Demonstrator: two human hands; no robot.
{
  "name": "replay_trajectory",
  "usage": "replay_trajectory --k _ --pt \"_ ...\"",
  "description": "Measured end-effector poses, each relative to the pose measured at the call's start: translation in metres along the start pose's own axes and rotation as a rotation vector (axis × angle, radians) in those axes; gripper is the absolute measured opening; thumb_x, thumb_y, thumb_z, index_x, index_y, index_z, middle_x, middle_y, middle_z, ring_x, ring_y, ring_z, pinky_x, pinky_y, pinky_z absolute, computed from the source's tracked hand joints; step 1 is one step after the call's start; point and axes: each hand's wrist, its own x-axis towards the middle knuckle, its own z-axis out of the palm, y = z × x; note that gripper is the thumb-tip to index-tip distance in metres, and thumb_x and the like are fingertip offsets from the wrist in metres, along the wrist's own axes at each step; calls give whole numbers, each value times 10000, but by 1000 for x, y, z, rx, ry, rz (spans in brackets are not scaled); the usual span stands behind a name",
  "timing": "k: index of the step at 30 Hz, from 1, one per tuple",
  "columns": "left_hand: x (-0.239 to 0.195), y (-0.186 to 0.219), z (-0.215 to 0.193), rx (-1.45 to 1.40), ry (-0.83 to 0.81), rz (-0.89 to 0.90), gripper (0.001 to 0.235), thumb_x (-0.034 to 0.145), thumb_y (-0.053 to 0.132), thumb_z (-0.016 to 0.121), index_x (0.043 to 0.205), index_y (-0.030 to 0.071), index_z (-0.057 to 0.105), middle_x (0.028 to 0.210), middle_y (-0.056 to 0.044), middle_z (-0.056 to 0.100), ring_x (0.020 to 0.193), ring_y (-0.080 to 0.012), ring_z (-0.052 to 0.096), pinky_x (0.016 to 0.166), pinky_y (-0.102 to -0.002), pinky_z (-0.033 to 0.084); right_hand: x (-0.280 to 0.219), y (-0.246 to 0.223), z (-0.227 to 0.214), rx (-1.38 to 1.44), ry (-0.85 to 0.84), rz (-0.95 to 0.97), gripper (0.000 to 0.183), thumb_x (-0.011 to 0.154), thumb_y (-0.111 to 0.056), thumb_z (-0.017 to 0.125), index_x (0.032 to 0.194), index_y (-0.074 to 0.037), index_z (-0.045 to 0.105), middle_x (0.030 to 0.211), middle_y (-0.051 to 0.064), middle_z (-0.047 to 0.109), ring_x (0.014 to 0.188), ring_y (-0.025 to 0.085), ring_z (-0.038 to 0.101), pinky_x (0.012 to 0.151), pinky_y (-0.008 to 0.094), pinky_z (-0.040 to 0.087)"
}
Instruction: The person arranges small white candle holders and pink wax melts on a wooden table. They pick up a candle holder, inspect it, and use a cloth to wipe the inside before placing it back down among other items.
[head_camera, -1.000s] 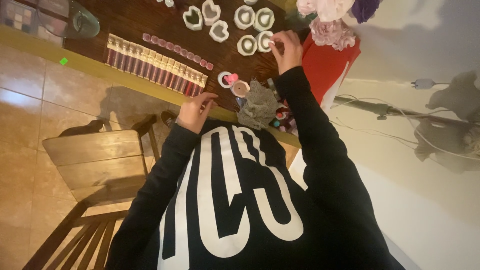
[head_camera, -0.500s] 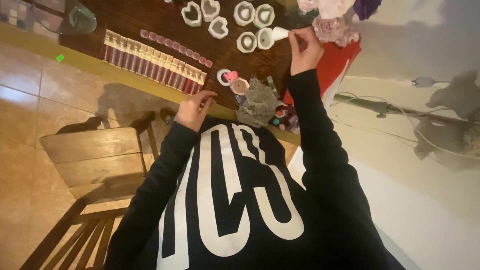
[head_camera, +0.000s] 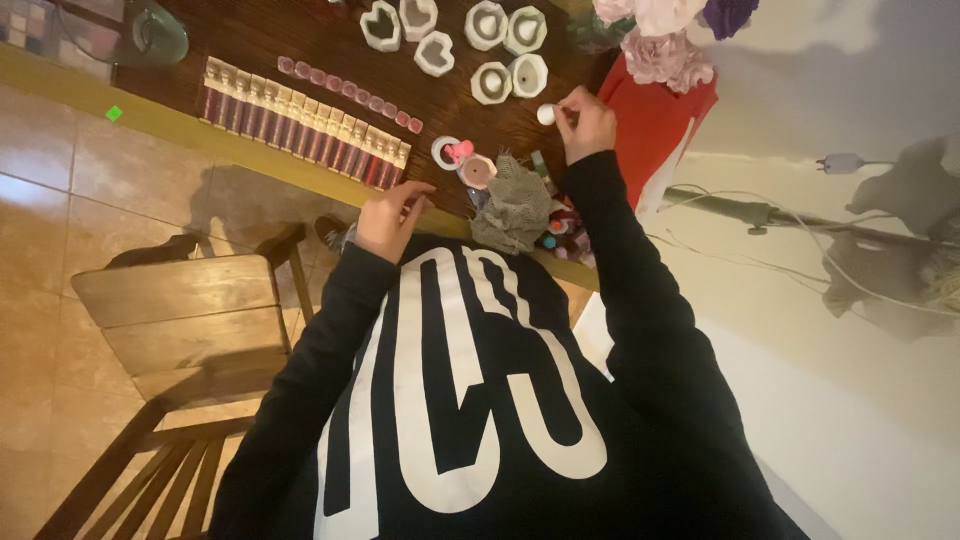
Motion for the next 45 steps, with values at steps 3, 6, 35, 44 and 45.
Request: replay_trajectory --k 3,6,35,44,45 --pt "0 8 -2 40 14 -49 210 999 36 626 1191 32 712 1056 -149 766 876 -229 770 725 -338 608 7 -16 -11 -202 -72 110 289 891 -221 889 1018 -64 682 969 96 708 862 241 705 756 407 560" --pt "-1 -8 2 14 -3 14 199 1017 30 610 1197 27 694 1067 -138 762 939 -213 779 748 -322 620 22 -24 -8 -273 -120 65 482 824 -224 928 1182 -69 646 1080 116 658 1039 274 646 931 452 533" --pt "-3 -3 1 -1 3 20 208 1003 20 613 1195 15 691 1018 -146 766 906 -229 775 726 -334 611 16 -25 -6 342 -24 251 630 804 -271 891 1282 -75 530 1213 126 673 1146 291 676 987 480 580" --pt "-7 -2 -2 10 34 1 194 1001 37 629 1179 29 706 1028 -142 767 899 -232 774 726 -333 611 29 -7 37 -268 -40 -69 639 717 -241 985 1125 -98 515 1019 138 663 1027 344 616 1034 529 385" --pt "-7 -3 -2 -22 43 19 191 1005 36 625 1180 25 701 1030 -144 764 918 -234 776 726 -331 612 29 -2 40 -289 -41 -69 622 751 -261 991 1117 -102 513 1010 138 657 1013 346 616 1065 530 380"
